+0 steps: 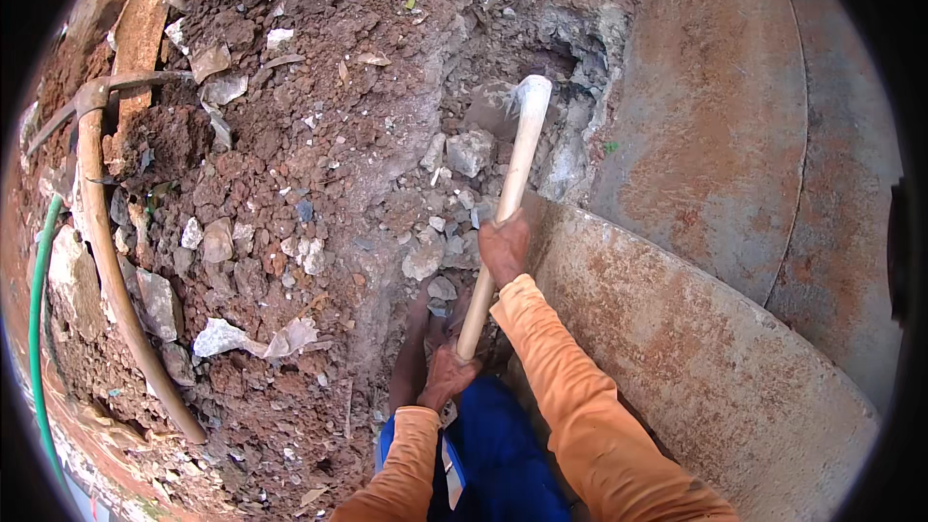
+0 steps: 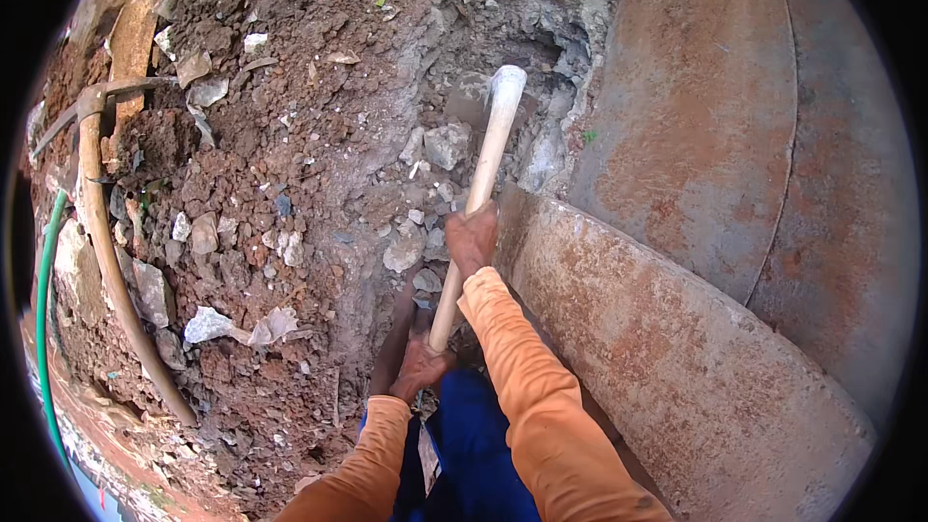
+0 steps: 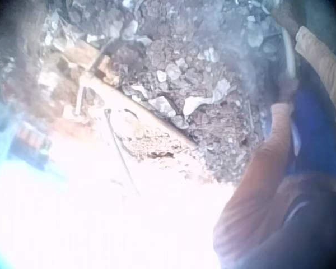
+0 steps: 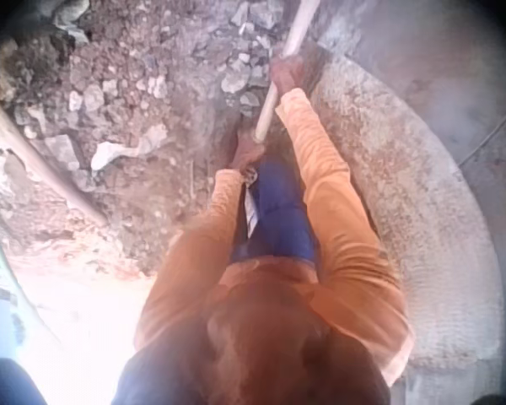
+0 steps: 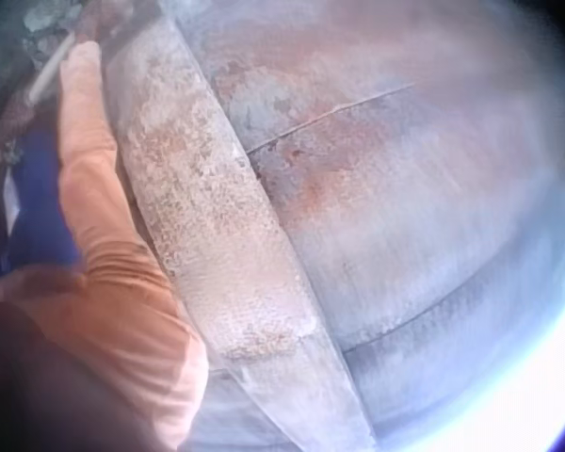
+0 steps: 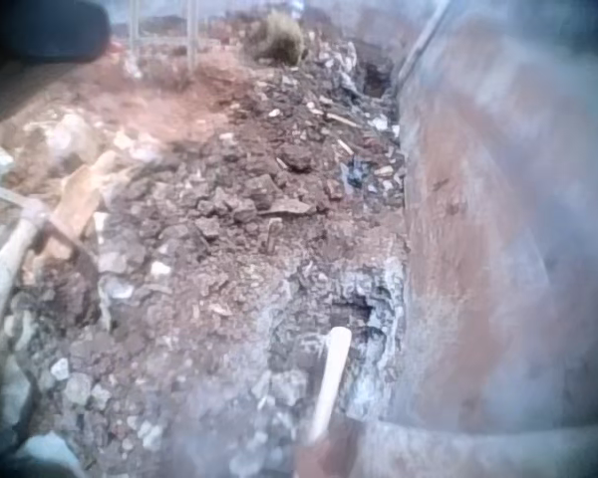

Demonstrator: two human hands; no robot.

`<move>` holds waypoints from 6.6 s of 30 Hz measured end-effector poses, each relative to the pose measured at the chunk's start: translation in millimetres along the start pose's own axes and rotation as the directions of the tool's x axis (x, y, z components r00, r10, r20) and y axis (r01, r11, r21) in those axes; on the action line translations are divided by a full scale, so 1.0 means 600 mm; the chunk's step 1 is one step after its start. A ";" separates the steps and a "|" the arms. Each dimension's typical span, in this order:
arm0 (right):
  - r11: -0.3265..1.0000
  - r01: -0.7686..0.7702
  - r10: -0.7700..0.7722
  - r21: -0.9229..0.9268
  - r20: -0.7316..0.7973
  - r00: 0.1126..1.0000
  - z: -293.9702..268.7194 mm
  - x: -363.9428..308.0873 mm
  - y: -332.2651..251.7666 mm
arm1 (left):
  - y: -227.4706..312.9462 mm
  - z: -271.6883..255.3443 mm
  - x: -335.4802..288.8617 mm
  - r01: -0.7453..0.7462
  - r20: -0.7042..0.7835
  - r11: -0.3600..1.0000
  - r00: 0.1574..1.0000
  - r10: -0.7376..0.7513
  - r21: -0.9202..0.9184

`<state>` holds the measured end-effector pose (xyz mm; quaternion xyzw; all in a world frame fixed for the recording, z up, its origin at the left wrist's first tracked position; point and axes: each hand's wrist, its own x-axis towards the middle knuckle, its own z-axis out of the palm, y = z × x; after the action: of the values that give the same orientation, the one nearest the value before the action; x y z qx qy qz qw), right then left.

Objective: The person digs and breaks up soil and rocky debris along the base of a concrete structure using a hoe.

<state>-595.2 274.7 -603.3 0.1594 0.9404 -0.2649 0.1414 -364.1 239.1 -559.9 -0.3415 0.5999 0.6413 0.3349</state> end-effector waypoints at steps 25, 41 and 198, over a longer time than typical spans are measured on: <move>0.973 -0.212 0.190 0.087 0.217 0.958 0.050 0.289 -0.066 | 0.186 -0.031 0.193 -0.179 0.024 0.983 0.984 0.179 0.028; 0.996 -0.081 0.090 -0.040 0.375 0.923 -0.042 0.027 -0.148 | 0.214 -0.052 -0.128 0.050 -0.098 0.990 0.993 -0.063 -0.129; 0.990 0.095 -0.040 -0.106 0.432 0.901 0.049 0.048 -0.002 | 0.143 0.022 -0.108 -0.019 -0.215 0.980 0.976 -0.024 -0.198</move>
<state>-616.3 264.1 -637.0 0.0555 0.9061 -0.2388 0.3448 -401.2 246.3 -458.3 -0.4418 0.5653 0.6567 0.2326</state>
